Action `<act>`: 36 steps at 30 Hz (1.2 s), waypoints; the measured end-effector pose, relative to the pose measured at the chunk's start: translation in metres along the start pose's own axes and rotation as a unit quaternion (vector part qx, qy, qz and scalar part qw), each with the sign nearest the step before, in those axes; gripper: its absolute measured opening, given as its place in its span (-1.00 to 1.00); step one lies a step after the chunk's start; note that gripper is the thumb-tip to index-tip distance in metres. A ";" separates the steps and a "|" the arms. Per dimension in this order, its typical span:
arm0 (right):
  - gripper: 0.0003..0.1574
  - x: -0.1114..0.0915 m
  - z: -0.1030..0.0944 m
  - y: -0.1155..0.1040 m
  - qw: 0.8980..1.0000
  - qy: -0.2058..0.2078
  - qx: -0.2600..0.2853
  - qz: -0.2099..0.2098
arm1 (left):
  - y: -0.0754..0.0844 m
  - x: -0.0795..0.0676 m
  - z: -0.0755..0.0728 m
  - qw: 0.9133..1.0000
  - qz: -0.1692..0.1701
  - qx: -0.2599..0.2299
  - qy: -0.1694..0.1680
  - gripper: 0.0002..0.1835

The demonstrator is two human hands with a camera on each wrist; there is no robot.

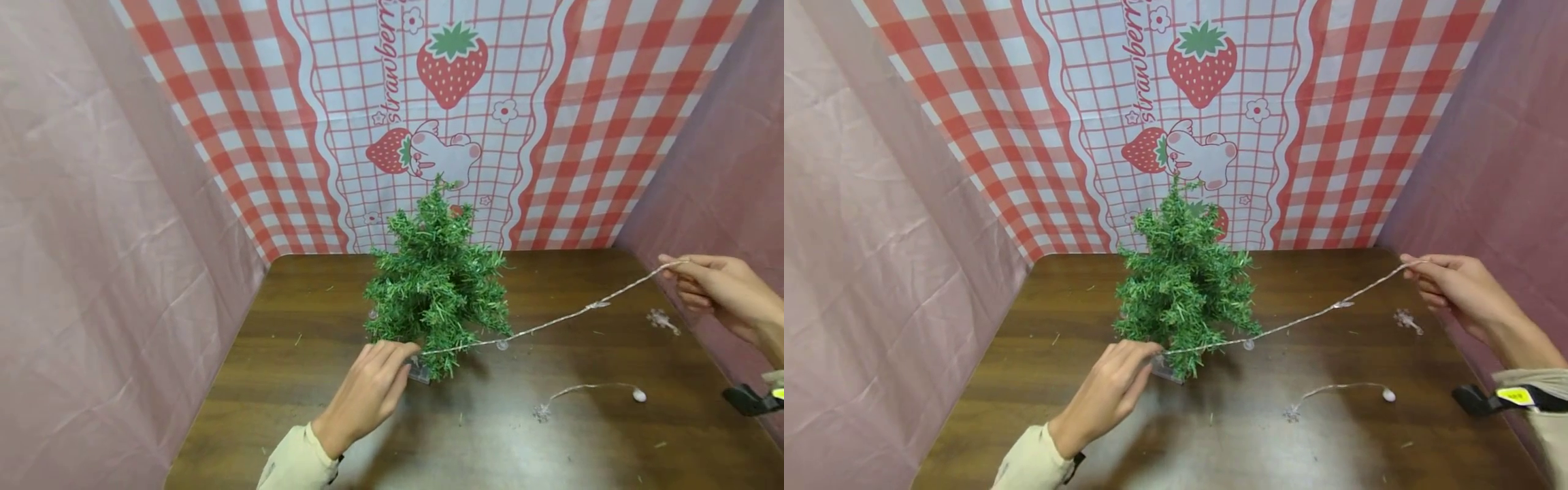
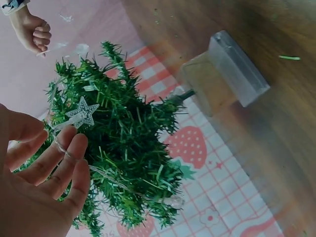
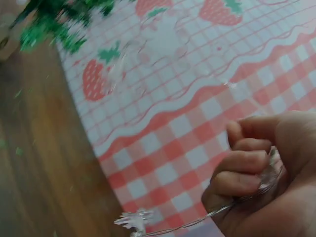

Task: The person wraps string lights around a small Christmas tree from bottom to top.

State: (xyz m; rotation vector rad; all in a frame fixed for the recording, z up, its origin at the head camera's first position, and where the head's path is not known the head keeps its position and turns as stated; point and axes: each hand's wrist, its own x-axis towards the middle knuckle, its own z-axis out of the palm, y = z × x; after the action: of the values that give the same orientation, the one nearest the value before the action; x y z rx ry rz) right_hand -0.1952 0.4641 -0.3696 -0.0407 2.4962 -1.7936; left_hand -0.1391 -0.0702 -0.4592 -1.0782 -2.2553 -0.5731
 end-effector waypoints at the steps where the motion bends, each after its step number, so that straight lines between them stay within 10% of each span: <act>1: -0.66 0.002 0.001 -0.004 1.000 -0.007 -0.004 0.000 | 0.000 0.002 0.000 1.000 0.000 -0.003 0.001 -0.67; 7: -0.60 0.006 0.008 -0.020 0.989 -0.023 0.143 0.021 | 0.004 0.007 0.002 1.000 -0.004 -0.028 0.001 -0.72; 12: -0.64 0.012 0.015 -0.032 0.919 0.046 0.390 -0.010 | 0.006 0.007 0.004 0.998 -0.022 -0.057 -0.001 -0.75; 17: -0.68 0.020 0.029 -0.041 0.894 0.103 0.434 -0.047 | 0.011 0.007 0.005 0.997 -0.040 -0.068 -0.020 -0.77; 24: -0.48 0.038 0.047 -0.045 0.869 0.041 0.488 -0.072 | 0.021 0.009 0.010 0.995 -0.063 -0.046 -0.056 -0.69; 29: -0.43 0.053 0.051 -0.052 0.882 0.035 0.466 -0.062 | 0.022 0.004 0.011 0.997 -0.054 -0.025 -0.050 -0.64; 36: -0.48 0.065 0.062 -0.057 0.948 0.089 0.300 -0.051 | 0.019 -0.003 0.008 0.998 -0.048 -0.016 -0.048 -0.66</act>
State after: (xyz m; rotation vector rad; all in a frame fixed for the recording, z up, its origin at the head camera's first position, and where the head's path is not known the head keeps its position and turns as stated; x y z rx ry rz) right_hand -0.2565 0.3831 -0.3374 0.0263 1.9599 -2.6236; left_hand -0.1248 -0.0565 -0.4649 -1.0364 -2.3996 -0.6102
